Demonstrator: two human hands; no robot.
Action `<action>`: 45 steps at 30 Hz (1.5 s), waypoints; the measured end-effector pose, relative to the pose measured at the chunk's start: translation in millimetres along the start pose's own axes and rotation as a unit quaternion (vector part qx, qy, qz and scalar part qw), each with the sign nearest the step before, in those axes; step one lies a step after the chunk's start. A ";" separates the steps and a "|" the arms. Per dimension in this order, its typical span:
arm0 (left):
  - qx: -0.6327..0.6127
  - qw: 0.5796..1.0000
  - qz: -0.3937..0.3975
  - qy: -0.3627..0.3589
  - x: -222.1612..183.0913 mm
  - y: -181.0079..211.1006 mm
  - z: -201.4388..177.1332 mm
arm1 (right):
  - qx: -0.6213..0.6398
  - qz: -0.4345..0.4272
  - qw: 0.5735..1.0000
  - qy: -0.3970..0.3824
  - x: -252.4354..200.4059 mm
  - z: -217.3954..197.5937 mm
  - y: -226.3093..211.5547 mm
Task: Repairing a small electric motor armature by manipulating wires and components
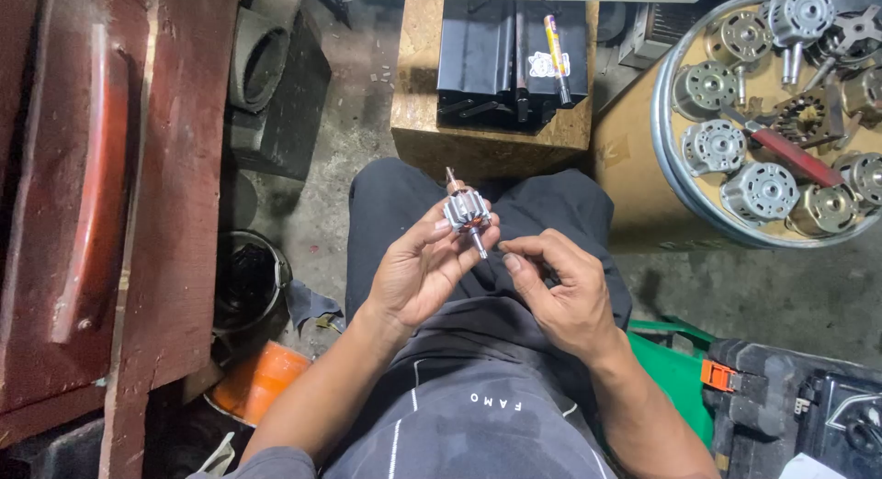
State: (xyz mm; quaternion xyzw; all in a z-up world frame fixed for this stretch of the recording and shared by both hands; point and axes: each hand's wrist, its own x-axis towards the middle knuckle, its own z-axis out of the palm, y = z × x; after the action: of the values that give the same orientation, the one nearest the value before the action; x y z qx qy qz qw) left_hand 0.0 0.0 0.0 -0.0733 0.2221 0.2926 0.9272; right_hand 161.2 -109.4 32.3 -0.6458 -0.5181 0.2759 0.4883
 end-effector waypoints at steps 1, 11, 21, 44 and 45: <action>0.018 0.999 0.023 -0.018 1.0 -0.4 -3.3 | -0.002 -0.001 1.000 -0.008 1.2 0.1 0.8; 0.120 0.984 0.129 0.005 17.0 30.5 -6.8 | -0.084 -0.021 0.992 -0.093 52.7 -14.6 88.4; 0.063 0.996 0.069 -0.009 30.8 56.3 -2.5 | -0.192 0.258 0.916 -0.239 127.5 48.3 304.9; 0.087 0.994 -0.072 -0.008 57.8 73.4 -31.5 | -0.174 0.290 0.849 -0.405 123.5 31.7 297.7; 0.088 0.993 -0.073 -0.009 58.3 73.2 -32.7 | -0.174 0.291 0.850 -0.404 122.4 37.7 302.3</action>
State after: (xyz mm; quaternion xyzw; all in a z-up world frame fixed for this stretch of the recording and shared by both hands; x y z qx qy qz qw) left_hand -11.6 80.9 -56.0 -0.0049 0.2328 0.2041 0.9508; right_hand 287.7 22.6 -240.5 -0.6728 -0.4978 0.5472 0.0133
